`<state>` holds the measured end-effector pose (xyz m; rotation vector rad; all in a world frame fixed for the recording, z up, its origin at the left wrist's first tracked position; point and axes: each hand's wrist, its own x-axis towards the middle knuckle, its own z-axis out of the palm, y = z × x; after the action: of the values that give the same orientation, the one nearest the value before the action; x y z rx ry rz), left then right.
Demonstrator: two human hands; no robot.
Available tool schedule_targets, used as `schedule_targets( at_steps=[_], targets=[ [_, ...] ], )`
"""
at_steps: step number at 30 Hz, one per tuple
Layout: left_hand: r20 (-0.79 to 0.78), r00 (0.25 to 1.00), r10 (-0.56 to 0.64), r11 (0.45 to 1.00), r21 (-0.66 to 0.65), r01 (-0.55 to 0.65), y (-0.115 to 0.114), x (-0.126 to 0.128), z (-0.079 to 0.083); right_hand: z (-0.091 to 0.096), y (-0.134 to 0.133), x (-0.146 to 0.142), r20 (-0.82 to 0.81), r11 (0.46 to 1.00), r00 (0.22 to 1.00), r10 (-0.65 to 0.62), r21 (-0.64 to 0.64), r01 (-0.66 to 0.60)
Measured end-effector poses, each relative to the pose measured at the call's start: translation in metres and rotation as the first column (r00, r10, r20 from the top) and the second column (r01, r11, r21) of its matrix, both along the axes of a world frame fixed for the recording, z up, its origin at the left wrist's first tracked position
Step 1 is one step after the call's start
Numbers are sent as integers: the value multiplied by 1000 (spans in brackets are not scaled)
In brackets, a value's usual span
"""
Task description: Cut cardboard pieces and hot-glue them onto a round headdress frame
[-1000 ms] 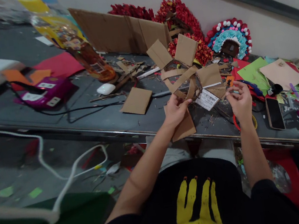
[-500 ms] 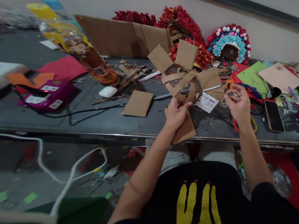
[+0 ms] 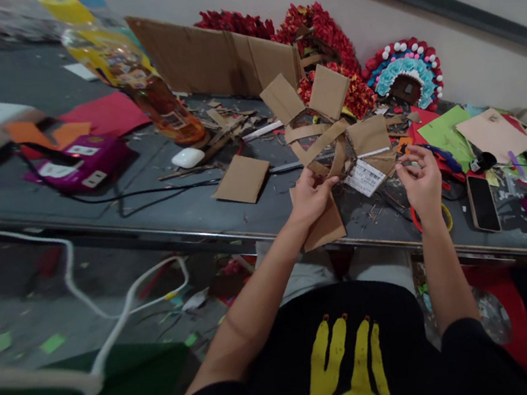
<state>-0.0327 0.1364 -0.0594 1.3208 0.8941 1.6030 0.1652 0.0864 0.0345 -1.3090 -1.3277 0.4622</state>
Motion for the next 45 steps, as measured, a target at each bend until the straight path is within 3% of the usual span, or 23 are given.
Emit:
schedule_targets(
  at_steps=[15, 35, 45],
  targets=[
    [1, 1000, -6, 999, 36, 6, -2, 0, 7, 1, -1, -1, 26, 1000, 1000, 0, 15, -1],
    [-3, 1000, -15, 1000, 7, 15, -2, 0, 6, -2, 14, 0, -104, 999, 994, -24, -28, 21],
    [6, 999, -50, 998, -25, 50, -3, 1, 5, 2, 12, 0, -19, 999, 999, -49, 6, 49]
  ],
)
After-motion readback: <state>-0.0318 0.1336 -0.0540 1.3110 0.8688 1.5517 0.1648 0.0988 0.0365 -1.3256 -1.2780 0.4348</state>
